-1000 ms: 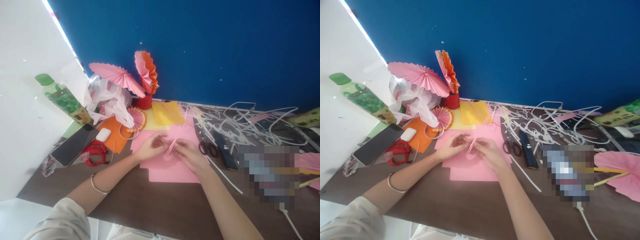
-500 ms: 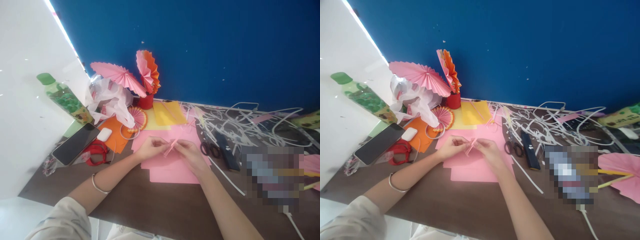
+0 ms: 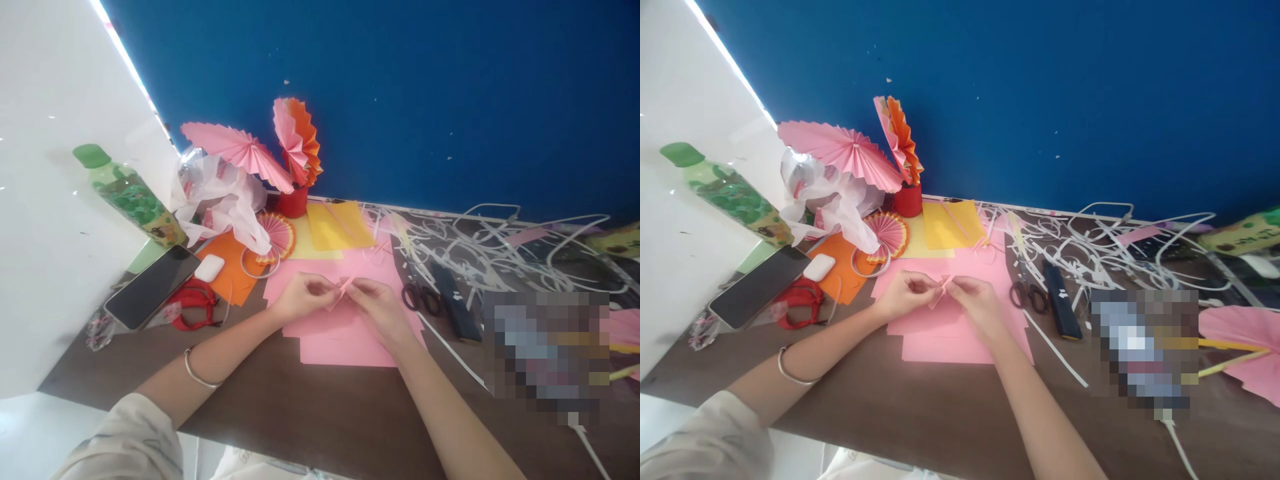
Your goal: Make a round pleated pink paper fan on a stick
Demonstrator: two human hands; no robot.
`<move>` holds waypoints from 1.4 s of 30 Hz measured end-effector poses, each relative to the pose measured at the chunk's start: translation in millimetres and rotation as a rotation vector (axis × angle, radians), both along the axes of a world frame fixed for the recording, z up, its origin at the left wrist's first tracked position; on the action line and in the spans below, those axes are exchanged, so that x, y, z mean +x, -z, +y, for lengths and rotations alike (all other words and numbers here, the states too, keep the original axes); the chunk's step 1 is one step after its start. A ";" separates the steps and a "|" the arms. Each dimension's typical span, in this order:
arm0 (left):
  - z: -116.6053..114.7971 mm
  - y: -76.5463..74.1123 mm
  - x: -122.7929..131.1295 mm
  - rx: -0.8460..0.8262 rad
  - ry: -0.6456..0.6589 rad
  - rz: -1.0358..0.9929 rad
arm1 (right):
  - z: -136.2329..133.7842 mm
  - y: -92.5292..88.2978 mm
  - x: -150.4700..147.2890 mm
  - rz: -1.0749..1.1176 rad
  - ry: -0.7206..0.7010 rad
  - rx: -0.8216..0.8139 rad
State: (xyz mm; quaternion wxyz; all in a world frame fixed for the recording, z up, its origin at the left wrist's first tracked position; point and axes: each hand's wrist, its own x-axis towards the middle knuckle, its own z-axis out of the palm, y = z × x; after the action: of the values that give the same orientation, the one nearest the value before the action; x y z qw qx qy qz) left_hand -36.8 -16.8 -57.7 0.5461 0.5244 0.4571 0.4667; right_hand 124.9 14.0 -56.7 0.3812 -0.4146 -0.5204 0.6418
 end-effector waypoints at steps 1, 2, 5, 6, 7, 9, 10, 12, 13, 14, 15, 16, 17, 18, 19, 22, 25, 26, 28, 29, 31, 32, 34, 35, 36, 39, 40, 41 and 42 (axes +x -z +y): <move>-0.1 1.7 0.8 0.008 -0.012 0.012 | 0.0 1.3 -0.9 -0.018 0.023 0.021; -0.2 3.3 1.6 0.016 -0.022 0.023 | -0.2 2.4 -2.0 -0.032 0.045 0.041; -0.3 6.1 3.2 0.027 -0.041 0.039 | -2.0 4.4 -5.7 -0.052 0.098 0.090; -0.5 6.2 3.5 0.026 -0.043 0.040 | -3.1 4.5 -6.9 -0.058 0.117 0.105; -0.6 5.9 3.7 0.023 -0.040 0.039 | -4.3 4.1 -8.1 -0.067 0.136 0.120; -1.1 4.2 3.5 0.017 -0.035 0.026 | -7.0 2.5 -10.4 -0.094 0.171 0.148; -1.2 3.1 3.1 0.016 -0.029 0.016 | -8.2 1.4 -11.4 -0.110 0.188 0.162; -1.4 0.9 1.9 0.021 0.006 -0.008 | -10.1 -1.0 -13.0 -0.141 0.219 0.187; -1.5 0.1 1.2 0.025 0.027 -0.023 | -10.6 -2.1 -13.5 -0.153 0.232 0.196; -1.5 -0.4 0.6 0.025 0.044 -0.038 | -11.0 -3.1 -13.9 -0.162 0.241 0.203; -1.6 -0.5 0.1 0.020 0.055 -0.053 | -11.2 -4.1 -14.1 -0.170 0.243 0.206; -1.7 -0.1 -0.1 0.006 0.057 -0.067 | -11.3 -4.8 -14.1 -0.177 0.241 0.206; -1.9 0.5 -0.1 -0.016 0.051 -0.079 | -11.3 -5.5 -14.0 -0.183 0.236 0.203; -2.0 1.5 0.2 -0.041 0.042 -0.088 | -11.2 -6.0 -13.8 -0.190 0.228 0.200; -2.1 2.7 0.5 -0.065 0.034 -0.094 | -11.2 -6.3 -13.5 -0.197 0.222 0.199; -1.7 5.7 1.3 -0.099 0.019 -0.103 | -10.4 -6.4 -11.9 -0.216 0.207 0.210; -0.6 5.8 0.6 -0.100 0.063 -0.113 | -8.8 -5.2 -9.6 -0.195 0.186 0.214; -0.3 4.9 0.2 -0.097 0.082 -0.115 | -8.2 -4.9 -8.9 -0.179 0.177 0.208; 0.0 2.6 -0.5 -0.093 0.102 -0.112 | -7.5 -4.7 -7.8 -0.152 0.159 0.190; 0.0 1.3 -0.5 -0.094 0.105 -0.109 | -7.3 -5.0 -7.4 -0.145 0.152 0.179; -0.2 -0.7 0.0 -0.105 0.110 -0.115 | -7.1 -6.7 -7.0 -0.139 0.138 0.161; -0.4 -1.2 0.5 -0.113 0.113 -0.127 | -6.9 -8.0 -6.9 -0.132 0.136 0.155; -0.7 -1.2 1.7 -0.124 0.110 -0.158 | -6.2 -11.5 -6.4 -0.121 0.127 0.158; -0.9 -0.8 2.3 -0.126 0.101 -0.167 | -5.7 -13.3 -5.9 -0.125 0.116 0.167; -1.1 -0.1 2.8 -0.127 0.091 -0.168 | -5.1 -15.1 -5.2 -0.136 0.101 0.179; -1.9 2.3 3.9 -0.131 0.075 -0.149 | -3.4 -18.4 -2.2 -0.205 0.061 0.217; -2.2 3.0 4.3 -0.134 0.075 -0.150 | -3.3 -18.7 -1.2 -0.224 0.069 0.222; -2.5 3.5 4.7 -0.137 0.077 -0.156 | -3.3 -18.6 -0.6 -0.236 0.085 0.222; -2.7 3.9 5.1 -0.139 0.076 -0.163 | -3.7 -18.5 -0.3 -0.243 0.103 0.221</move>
State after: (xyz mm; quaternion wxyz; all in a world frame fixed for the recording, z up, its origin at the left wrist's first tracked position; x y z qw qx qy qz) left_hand -31.7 -19.5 -61.7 0.6339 0.4625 0.4222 0.4539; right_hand 124.6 10.3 -38.3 0.3912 -0.4709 -0.6082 0.5052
